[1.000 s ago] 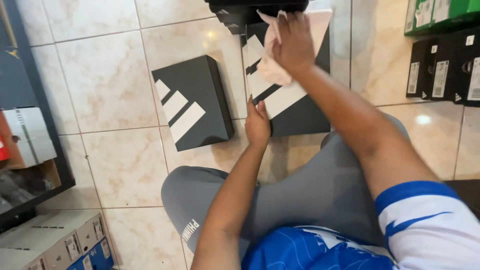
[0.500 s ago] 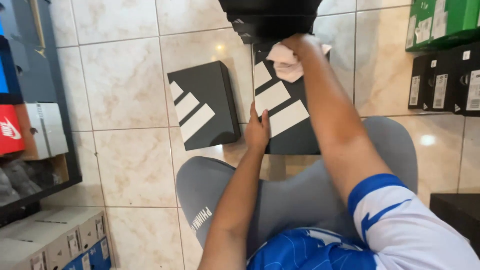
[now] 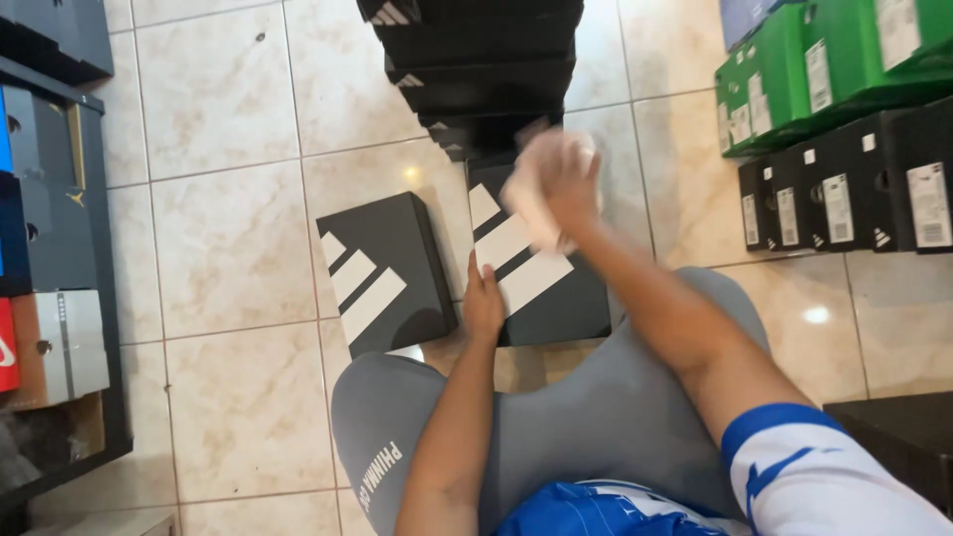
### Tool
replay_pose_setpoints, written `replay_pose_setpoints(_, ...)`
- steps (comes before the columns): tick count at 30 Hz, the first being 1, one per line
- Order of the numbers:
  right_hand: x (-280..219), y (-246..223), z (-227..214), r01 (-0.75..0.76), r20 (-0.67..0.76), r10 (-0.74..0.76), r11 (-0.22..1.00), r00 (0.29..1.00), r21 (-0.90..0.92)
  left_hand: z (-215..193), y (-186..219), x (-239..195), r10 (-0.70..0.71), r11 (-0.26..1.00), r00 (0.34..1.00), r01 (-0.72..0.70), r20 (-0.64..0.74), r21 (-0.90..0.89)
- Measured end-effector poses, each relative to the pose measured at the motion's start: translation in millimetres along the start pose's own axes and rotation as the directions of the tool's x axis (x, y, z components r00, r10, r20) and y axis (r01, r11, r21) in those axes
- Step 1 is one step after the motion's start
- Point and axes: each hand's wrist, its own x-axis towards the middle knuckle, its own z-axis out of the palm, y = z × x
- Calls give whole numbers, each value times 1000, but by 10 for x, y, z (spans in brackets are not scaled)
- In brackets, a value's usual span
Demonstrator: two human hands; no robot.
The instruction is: Cleaning shoe boxes and shoes with a cloth and organizing them in a warehouse
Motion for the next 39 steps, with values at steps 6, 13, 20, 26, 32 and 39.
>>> replay_pose_setpoints(6,17,-648,-1784,471,-23,-564,665,825,580,349,-696,670,-10,955,999,24,48,-295)
replay_pose_setpoints(13,621,-24,-1036,144,382,-409,816,829,560,21,31,216,72,957,997,-71,-6,-282)
replay_pose_setpoints(20,-162,-751,-1930,300,211,-519,729,828,616,31,-46,265,89,959,996,-80,21,-271)
replay_pose_setpoints(26,60,28,-1350,328,358,-546,793,757,514,70,-127,233,61,990,998,-60,7,-127)
replay_pose_setpoints(32,783,-364,-1002,-167,500,45,965,865,203,202,-290,373,130,991,989,-131,-77,-8)
replay_pose_setpoints(39,-155,-434,-2246,72,324,-398,719,858,691,294,-344,532,268,953,956,-281,-121,-110)
